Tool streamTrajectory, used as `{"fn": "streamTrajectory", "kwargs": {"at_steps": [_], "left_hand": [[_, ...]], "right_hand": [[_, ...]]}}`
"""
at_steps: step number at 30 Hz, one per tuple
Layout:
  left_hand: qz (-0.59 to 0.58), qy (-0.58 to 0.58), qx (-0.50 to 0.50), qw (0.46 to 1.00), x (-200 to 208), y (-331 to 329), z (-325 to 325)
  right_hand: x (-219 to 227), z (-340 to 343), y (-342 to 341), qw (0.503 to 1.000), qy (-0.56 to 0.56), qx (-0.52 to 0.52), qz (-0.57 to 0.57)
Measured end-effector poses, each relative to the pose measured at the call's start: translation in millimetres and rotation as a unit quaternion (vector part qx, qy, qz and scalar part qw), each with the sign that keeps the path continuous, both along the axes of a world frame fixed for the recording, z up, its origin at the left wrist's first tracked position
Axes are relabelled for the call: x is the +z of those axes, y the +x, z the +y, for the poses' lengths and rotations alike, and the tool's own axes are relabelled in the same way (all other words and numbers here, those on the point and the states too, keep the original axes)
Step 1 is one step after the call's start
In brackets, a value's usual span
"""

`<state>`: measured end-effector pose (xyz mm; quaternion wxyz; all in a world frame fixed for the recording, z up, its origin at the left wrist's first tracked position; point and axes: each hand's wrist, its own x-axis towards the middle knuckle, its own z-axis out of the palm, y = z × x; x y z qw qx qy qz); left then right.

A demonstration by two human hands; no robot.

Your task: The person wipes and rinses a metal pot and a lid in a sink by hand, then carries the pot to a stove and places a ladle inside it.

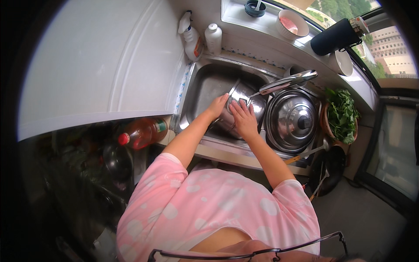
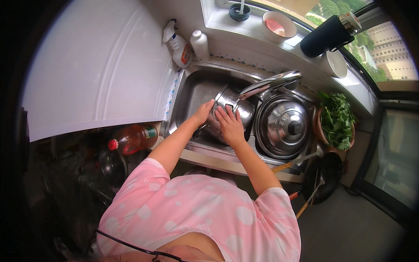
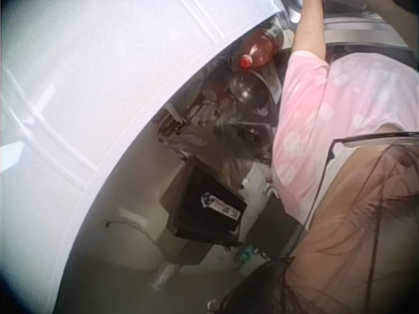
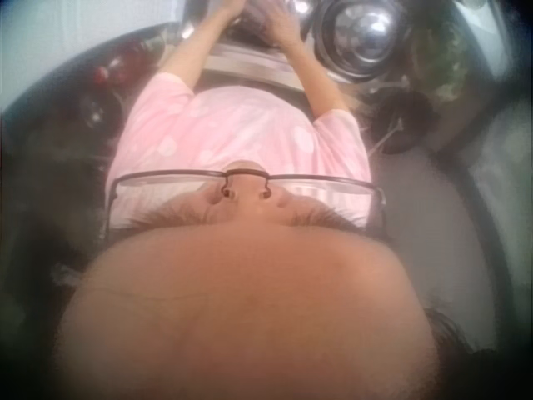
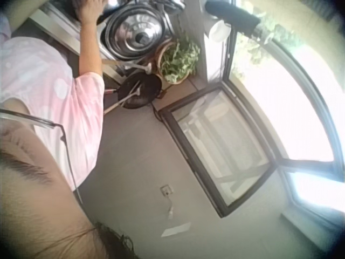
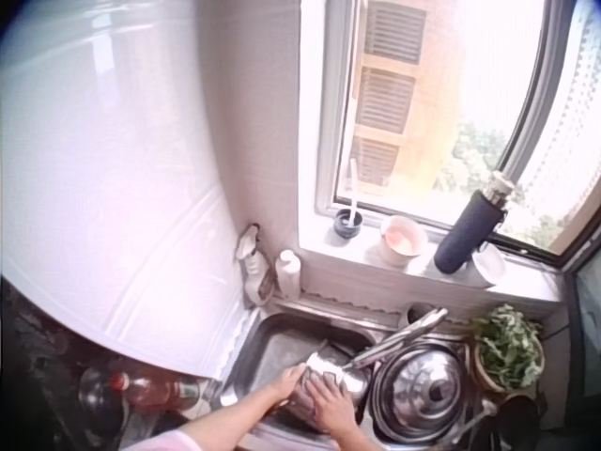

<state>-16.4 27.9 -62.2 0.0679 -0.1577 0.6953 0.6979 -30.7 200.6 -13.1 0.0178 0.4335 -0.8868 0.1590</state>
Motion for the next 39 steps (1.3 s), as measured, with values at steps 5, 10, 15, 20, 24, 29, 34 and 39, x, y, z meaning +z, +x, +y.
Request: {"fn": "streamTrajectory", "kwargs": {"at_steps": [5, 10, 15, 20, 24, 29, 34, 39], "left_hand": [[-0.011, 0.050, 0.015, 0.999, -9, 3, -1], [0.004, 0.059, 0.003, 0.998, -13, -1, 1], [-0.021, 0.086, -0.003, 0.996, -14, 2, -5], [-0.037, 0.076, -0.014, 0.996, 0, 0, -6], [-0.031, 0.026, -0.045, 0.998, -2, -3, -7], [-0.013, 0.055, -0.037, 0.998, -6, -3, -11], [-0.072, 0.082, -0.062, 0.992, 18, -2, -13], [-0.150, 0.150, 0.013, 0.977, 6, 46, -31]], "right_hand": [[3, 25, 8, 0.991, 0.010, 0.129, -0.024], [-2, 11, -10, 0.999, 0.037, 0.020, -0.022], [3, 5, 8, 0.998, 0.009, 0.054, -0.007], [3, 27, -12, 0.999, 0.019, 0.032, 0.010], [-14, -4, -34, 0.989, -0.040, -0.131, -0.049], [-9, -25, 13, 0.995, -0.071, -0.067, -0.018], [-12, 8, 44, 0.994, 0.039, 0.102, 0.013], [-2, 31, 34, 0.989, -0.128, 0.044, -0.055]]}}
